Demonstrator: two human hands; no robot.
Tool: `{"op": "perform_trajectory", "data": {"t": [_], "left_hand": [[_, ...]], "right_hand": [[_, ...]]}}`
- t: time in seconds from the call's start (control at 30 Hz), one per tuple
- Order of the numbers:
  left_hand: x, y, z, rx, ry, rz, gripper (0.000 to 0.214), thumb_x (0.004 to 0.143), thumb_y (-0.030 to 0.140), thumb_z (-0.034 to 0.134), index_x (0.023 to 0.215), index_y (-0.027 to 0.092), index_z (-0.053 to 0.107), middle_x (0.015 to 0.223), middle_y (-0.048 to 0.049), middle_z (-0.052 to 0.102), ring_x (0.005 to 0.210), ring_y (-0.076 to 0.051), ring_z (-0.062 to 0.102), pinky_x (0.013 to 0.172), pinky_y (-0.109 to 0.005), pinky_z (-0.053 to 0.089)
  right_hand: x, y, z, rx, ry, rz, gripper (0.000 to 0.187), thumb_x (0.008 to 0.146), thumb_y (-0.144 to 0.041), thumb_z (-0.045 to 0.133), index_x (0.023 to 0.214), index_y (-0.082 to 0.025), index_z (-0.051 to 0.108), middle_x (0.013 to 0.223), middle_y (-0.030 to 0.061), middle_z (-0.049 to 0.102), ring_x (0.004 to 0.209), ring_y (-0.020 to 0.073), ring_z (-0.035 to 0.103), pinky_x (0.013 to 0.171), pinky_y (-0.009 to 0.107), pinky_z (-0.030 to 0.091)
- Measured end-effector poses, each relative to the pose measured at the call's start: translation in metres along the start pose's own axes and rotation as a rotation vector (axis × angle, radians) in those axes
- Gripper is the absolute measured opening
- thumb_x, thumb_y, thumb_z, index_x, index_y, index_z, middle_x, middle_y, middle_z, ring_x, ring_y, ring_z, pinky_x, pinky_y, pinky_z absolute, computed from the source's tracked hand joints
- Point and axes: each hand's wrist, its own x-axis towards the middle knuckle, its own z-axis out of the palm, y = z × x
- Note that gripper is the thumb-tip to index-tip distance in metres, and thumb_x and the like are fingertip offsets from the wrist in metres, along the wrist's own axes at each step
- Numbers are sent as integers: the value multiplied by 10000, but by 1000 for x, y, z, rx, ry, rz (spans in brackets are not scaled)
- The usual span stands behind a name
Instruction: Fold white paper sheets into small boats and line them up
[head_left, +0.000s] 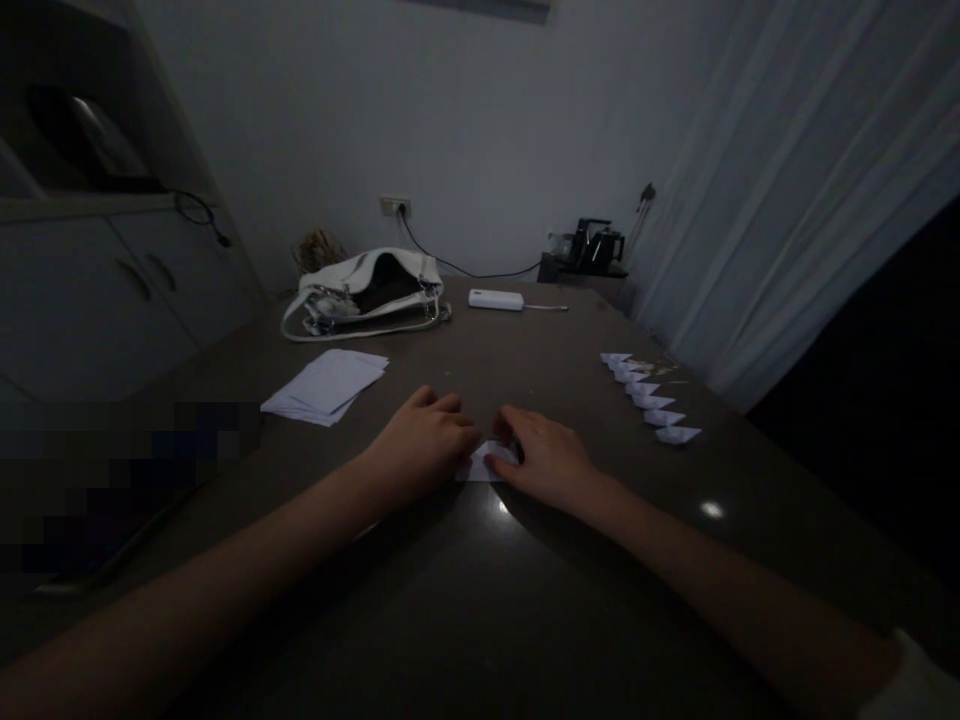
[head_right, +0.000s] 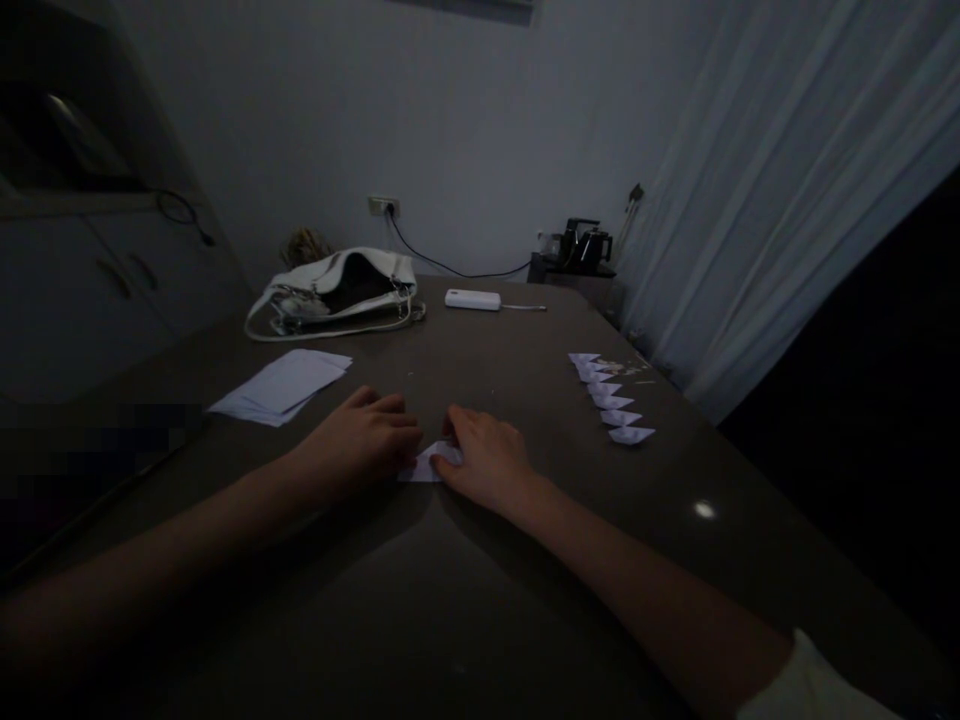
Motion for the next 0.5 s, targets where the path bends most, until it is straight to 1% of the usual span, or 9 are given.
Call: {"op": "perform_trajectory", "data": {"t": [0.2,0.3,0.37,0.4,0.5], "left_hand": [[-4,-2,-2,-51,-68,-53,77,781,190,632,709,182,606,768,-17,685,829,-212,551,677,-315,291],[-8,-6,-3,-153,-106,-119,67,783,203,627,723,184,605,770,-18,674,832,-210,570,697,-311,323],[-11,-9,-1,-287,-107,-141,25,799,215,606,797,191,612,820,-16,664,827,-190,581,711,-296,355],[-12,-10,1,-359,-100,-133,54,817,216,584,855,193,615,865,-20,659,836,-180,585,721,-287,372],[-13,-10,9,-512,-55,-48,166,876,188,508,1005,193,613,1004,-45,640,919,-168,579,783,-272,405]], "right_hand": [[0,0,0,10,2,-8,222,761,-326,610,910,-198,509,879,16,635,788,175,580,584,258,312],[0,0,1,19,4,-16,223,762,-318,613,921,-198,512,886,15,632,798,175,580,603,260,331],[-1,1,2,30,10,-18,220,765,-313,614,925,-197,514,889,15,629,801,172,578,615,261,345],[-1,1,3,42,16,-16,221,767,-313,615,927,-197,516,889,15,628,803,169,578,623,260,354],[-2,3,4,72,38,-11,239,769,-327,626,941,-195,524,904,16,626,814,164,577,644,257,379]]}}
